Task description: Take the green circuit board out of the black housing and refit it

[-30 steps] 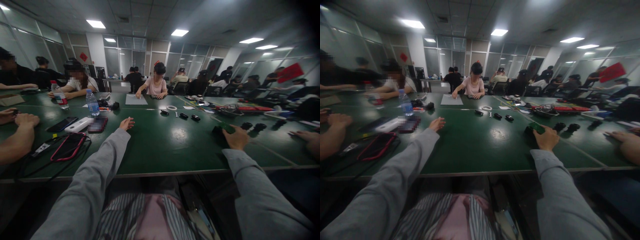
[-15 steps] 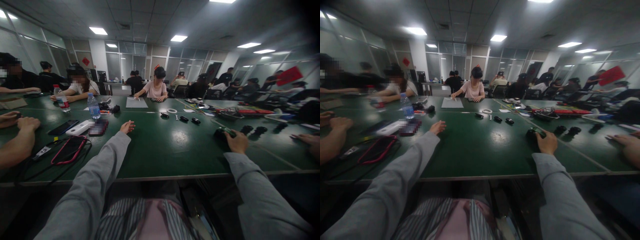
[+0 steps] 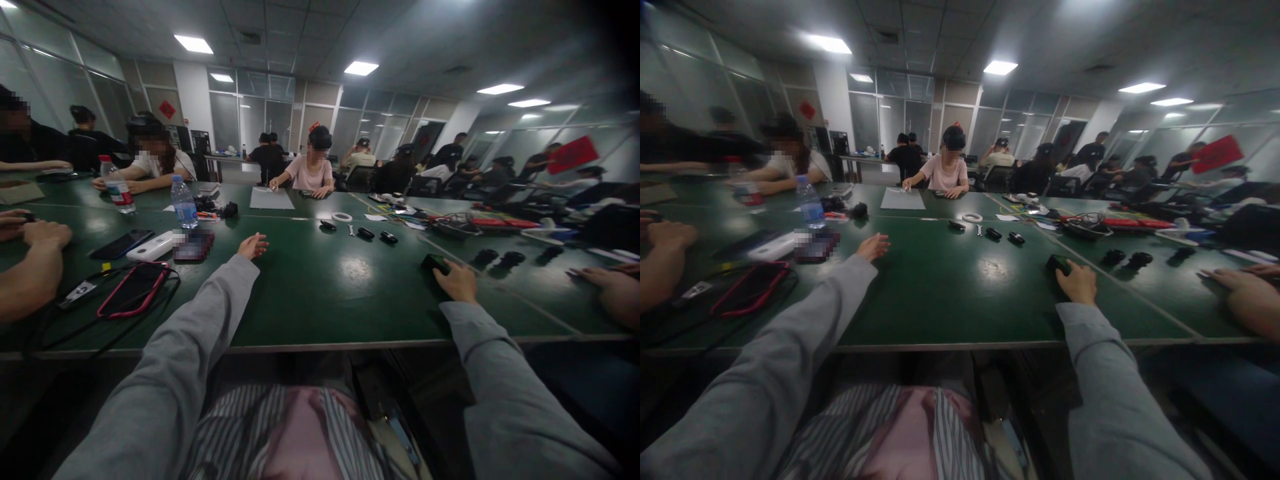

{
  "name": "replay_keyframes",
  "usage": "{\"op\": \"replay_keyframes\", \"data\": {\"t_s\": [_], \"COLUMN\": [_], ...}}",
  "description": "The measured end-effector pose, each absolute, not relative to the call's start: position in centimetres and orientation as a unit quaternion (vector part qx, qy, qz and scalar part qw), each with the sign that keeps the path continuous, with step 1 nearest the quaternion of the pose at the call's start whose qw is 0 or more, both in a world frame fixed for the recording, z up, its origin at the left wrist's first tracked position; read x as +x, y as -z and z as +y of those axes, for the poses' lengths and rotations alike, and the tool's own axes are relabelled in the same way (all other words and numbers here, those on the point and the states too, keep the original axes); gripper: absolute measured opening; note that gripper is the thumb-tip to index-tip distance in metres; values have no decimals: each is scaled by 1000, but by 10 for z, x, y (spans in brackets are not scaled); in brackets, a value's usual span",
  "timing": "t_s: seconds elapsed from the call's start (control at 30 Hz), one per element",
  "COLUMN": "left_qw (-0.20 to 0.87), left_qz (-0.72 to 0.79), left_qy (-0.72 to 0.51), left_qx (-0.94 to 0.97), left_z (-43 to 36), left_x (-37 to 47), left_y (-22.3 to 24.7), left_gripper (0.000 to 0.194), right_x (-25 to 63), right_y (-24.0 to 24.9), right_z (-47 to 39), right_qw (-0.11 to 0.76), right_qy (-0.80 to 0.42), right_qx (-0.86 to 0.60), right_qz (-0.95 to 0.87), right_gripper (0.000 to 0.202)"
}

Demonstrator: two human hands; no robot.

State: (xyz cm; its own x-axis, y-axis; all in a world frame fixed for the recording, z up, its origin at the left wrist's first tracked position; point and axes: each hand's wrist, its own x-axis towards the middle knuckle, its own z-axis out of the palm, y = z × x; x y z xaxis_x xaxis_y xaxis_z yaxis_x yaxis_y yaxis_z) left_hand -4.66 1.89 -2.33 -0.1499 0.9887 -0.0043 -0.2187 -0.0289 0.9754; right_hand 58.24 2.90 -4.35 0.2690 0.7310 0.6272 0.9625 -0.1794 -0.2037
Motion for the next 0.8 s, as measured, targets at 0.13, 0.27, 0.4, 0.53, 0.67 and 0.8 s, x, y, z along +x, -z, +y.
{"op": "replay_keyframes", "data": {"t_s": [0.13,0.27,0.4,0.53,0.67,0.8], "left_qw": [537,560,584,596,562,563], "left_qz": [457,430,404,392,402,384], "left_qy": [-590,-576,-558,-553,-601,-626], "left_qx": [393,412,429,430,401,379], "left_z": [17,15,8,0,2,8], "left_x": [-43,-31,-10,8,12,9], "left_y": [22,21,18,14,14,20], "left_gripper": [36,39,51,61,52,39], "right_x": [525,409,283,192,156,156], "right_y": [28,12,12,18,19,23], "right_z": [34,38,24,-8,-28,-26], "right_qw": [303,379,434,453,462,463], "right_qy": [155,153,86,6,-30,-82], "right_qx": [-755,-661,-513,-393,-357,-333], "right_qz": [-561,-629,-736,-800,-811,-817], "right_gripper": [54,52,49,55,63,63]}}
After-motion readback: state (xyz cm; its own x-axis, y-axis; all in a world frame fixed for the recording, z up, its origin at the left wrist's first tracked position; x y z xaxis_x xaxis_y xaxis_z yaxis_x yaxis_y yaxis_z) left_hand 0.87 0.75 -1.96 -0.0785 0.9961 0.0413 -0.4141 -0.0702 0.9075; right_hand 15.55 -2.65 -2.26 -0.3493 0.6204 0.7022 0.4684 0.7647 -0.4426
